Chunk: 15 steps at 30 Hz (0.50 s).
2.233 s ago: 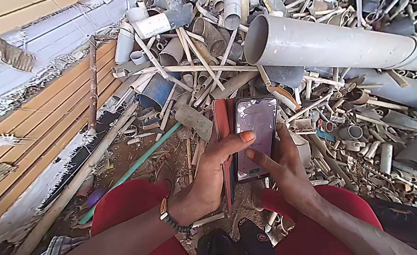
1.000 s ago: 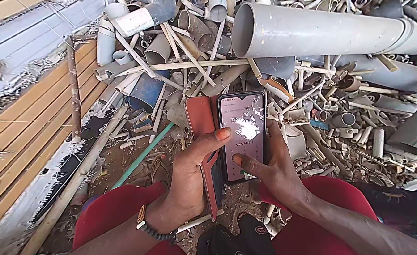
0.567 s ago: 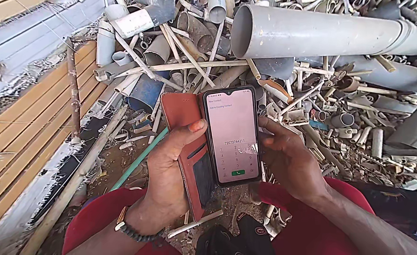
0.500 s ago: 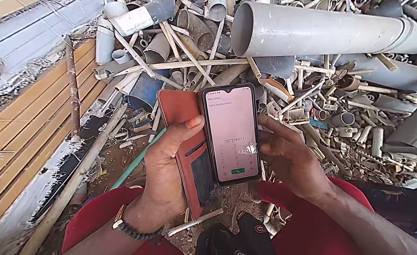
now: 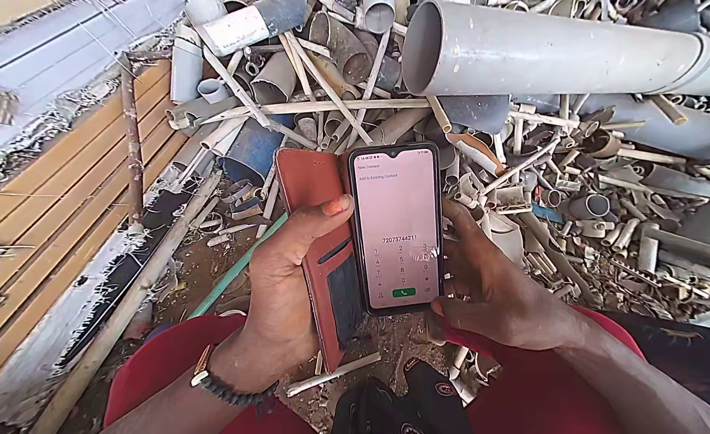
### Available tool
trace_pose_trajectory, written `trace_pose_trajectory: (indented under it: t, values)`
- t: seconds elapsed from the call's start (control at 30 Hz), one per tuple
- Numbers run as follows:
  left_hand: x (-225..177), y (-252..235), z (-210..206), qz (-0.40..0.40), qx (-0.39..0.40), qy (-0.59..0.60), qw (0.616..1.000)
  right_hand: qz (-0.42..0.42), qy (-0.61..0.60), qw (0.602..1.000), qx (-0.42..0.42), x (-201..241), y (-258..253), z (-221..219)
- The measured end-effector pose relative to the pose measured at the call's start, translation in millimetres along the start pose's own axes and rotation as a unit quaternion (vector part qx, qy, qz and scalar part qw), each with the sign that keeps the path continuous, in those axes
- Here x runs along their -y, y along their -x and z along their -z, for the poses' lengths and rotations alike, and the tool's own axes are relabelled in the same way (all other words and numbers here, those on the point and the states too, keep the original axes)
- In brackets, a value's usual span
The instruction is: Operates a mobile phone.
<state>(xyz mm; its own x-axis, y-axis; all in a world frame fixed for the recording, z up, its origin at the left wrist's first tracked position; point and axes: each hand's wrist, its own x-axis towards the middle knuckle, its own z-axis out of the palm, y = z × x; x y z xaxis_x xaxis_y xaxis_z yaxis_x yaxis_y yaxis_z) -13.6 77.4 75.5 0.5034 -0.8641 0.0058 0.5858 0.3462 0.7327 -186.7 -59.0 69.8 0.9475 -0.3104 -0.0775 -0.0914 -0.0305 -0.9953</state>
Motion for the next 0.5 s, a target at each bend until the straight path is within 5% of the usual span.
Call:
trace_pose_trajectory:
  t: [0.5]
  values:
    - [1.1, 1.5, 1.3, -0.001, 0.034, 0.019, 0.999, 0.02, -0.012, 1.0, 0.002, -3.8, -0.7, -0.7]
